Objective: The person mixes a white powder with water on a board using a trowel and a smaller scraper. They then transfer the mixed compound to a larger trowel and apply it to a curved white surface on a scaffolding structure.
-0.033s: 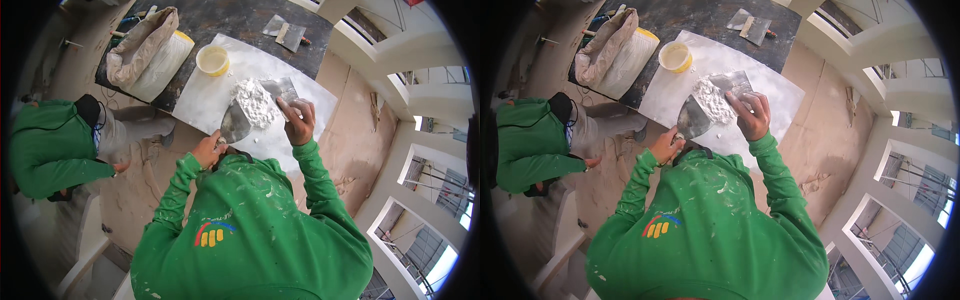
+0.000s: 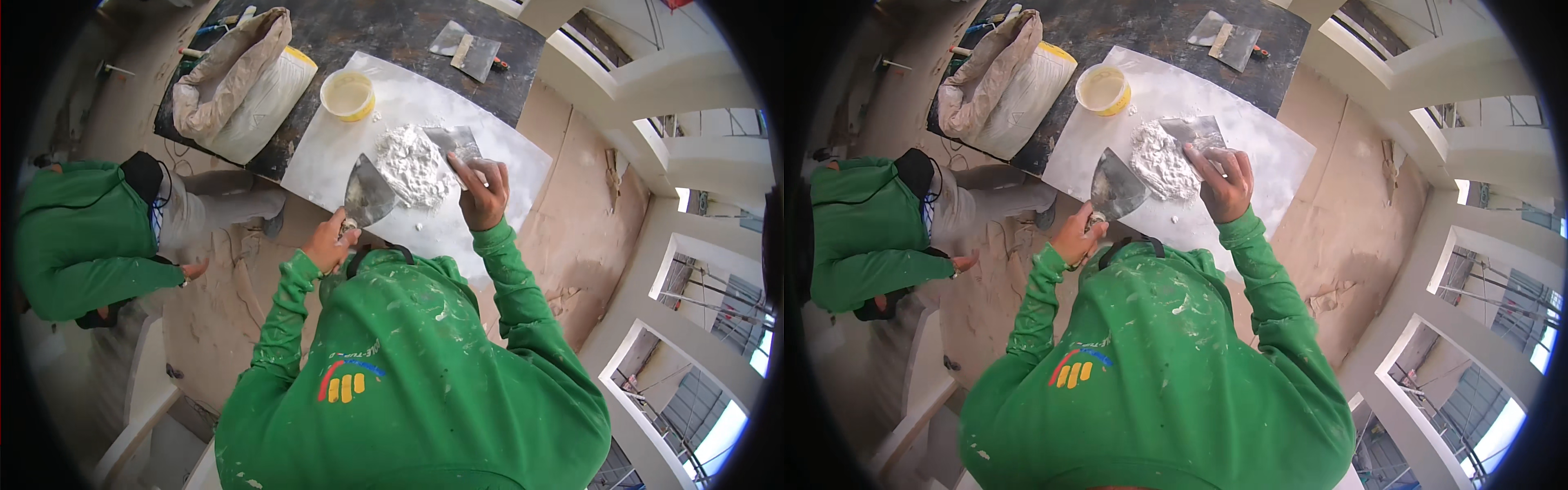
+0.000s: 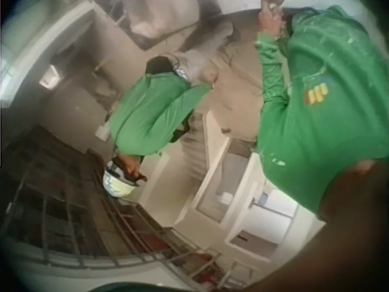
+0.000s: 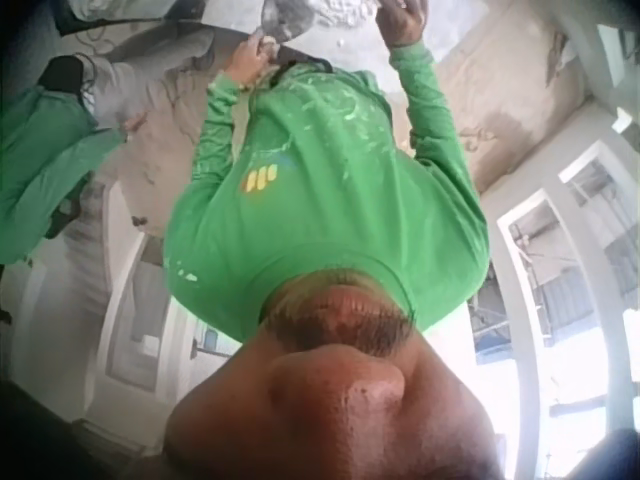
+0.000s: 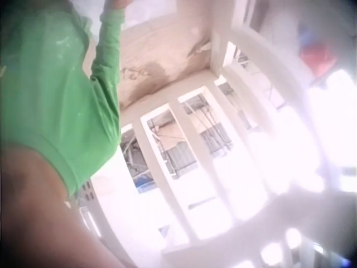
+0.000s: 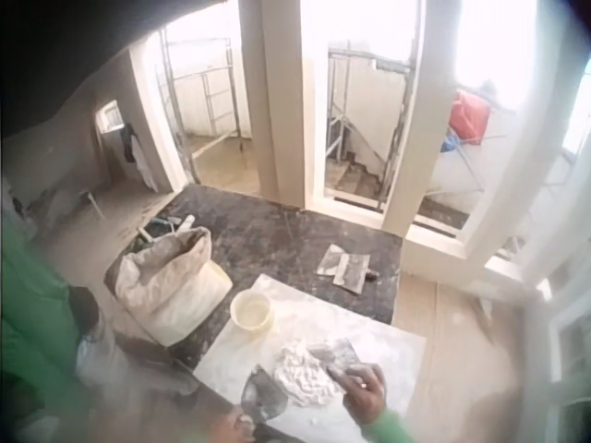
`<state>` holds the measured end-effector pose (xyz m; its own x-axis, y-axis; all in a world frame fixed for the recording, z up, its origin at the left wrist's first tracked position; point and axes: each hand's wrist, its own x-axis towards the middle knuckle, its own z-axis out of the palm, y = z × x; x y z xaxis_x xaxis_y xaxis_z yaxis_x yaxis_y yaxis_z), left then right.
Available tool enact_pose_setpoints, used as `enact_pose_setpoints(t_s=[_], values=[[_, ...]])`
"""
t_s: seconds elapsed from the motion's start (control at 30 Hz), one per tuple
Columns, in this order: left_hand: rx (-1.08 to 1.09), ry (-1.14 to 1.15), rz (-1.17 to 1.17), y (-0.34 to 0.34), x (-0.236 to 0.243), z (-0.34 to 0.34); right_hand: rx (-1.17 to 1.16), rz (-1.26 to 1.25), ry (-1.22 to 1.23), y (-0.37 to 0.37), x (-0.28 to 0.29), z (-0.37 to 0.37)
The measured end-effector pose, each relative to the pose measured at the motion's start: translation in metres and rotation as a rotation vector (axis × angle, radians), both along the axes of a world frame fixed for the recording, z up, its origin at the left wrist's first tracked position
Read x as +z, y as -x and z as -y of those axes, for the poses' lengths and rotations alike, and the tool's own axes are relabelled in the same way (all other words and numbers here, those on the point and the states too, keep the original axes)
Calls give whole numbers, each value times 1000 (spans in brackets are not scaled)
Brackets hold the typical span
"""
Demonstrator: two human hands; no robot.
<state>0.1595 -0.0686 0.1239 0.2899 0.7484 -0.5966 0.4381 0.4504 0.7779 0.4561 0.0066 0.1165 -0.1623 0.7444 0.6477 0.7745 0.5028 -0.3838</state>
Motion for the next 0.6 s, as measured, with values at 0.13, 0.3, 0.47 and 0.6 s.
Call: enact_pose_setpoints(t_s=[0.13, 0.3, 0.47, 0.6], values=[[331, -108, 25, 41, -2, 17, 68, 60, 487, 10, -34, -4], [449, -38, 122, 51, -7, 27, -301, -495, 862, -60, -92, 34], [397, 6, 149, 58, -18, 31, -548, -1164, 1239, -91, -138, 119], [351, 24, 160, 69, -23, 24, -656, -1154, 1188, -50, -153, 136]])
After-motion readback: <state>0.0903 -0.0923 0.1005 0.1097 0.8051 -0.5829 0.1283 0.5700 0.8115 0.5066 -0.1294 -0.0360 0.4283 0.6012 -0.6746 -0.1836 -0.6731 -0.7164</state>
